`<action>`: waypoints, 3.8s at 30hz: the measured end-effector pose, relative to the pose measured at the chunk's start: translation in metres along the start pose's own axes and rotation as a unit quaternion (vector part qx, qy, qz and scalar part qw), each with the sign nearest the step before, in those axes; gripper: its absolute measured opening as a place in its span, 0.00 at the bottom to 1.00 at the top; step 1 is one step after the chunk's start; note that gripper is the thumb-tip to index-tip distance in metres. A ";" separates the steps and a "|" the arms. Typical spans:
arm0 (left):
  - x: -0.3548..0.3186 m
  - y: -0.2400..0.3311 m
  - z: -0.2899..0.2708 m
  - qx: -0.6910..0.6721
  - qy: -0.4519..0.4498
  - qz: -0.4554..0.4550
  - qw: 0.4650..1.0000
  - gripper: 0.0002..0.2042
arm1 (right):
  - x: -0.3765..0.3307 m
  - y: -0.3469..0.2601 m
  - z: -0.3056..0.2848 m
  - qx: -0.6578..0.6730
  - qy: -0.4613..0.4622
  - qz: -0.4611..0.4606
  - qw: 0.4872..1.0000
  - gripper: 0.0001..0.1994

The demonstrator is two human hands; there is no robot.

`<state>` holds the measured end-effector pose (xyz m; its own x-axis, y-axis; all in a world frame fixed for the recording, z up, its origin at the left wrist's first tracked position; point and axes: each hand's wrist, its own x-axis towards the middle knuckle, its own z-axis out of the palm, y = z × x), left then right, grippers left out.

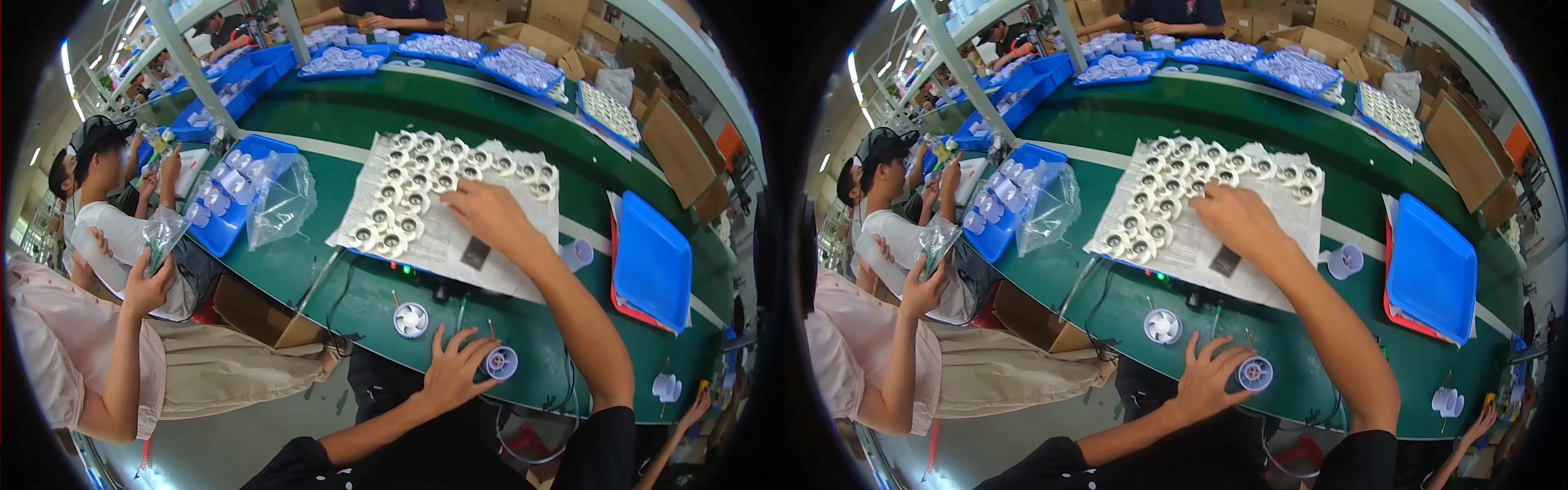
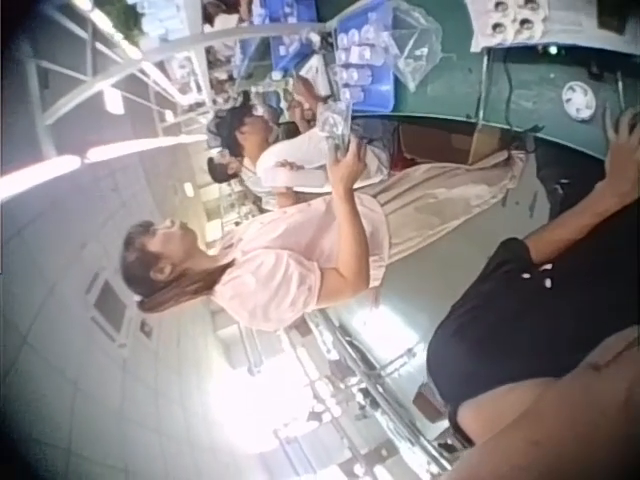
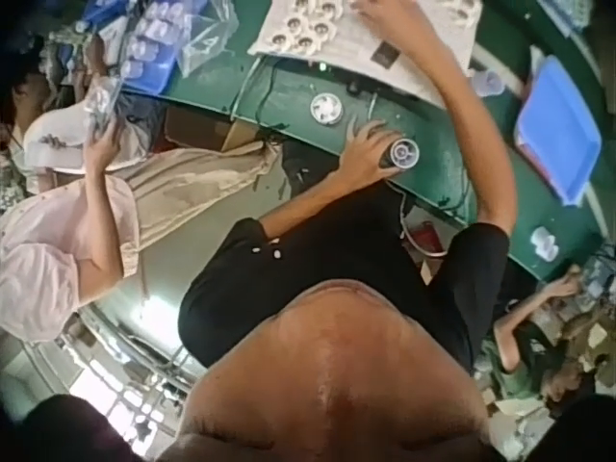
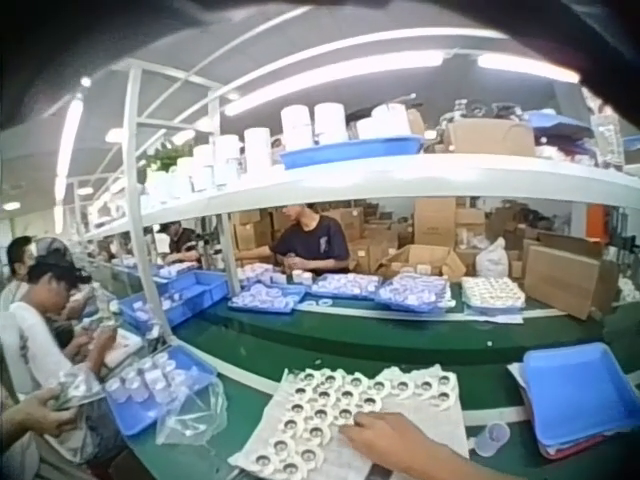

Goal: Applying adhesive to cooling fan motors and attaching filter components on an electronics assembly line.

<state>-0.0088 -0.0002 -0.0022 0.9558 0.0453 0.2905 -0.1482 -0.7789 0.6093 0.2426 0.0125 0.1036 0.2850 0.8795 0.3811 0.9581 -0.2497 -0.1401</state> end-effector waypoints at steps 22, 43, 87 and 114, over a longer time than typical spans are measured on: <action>0.002 -0.002 0.004 0.009 0.018 0.010 1.000 0.34 | 0.029 -0.006 0.031 -0.253 0.001 -0.081 0.964 0.04; 0.011 -0.002 -0.006 0.033 -0.005 -0.010 0.999 0.32 | 0.026 0.008 0.077 -0.095 0.058 -0.124 0.986 0.06; 0.005 -0.005 0.004 -0.036 -0.002 0.004 0.999 0.33 | 0.000 0.047 0.009 -0.293 0.013 -0.266 0.918 0.10; 0.001 -0.006 0.002 -0.047 0.020 0.007 0.999 0.31 | -0.023 0.018 -0.009 -0.288 -0.039 -0.259 0.921 0.05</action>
<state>-0.0065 0.0034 -0.0069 0.9431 0.0611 0.3269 -0.1861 -0.7178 0.6710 0.2533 -0.0158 0.1008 -0.1965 0.9619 0.1901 0.8275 0.0587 0.5584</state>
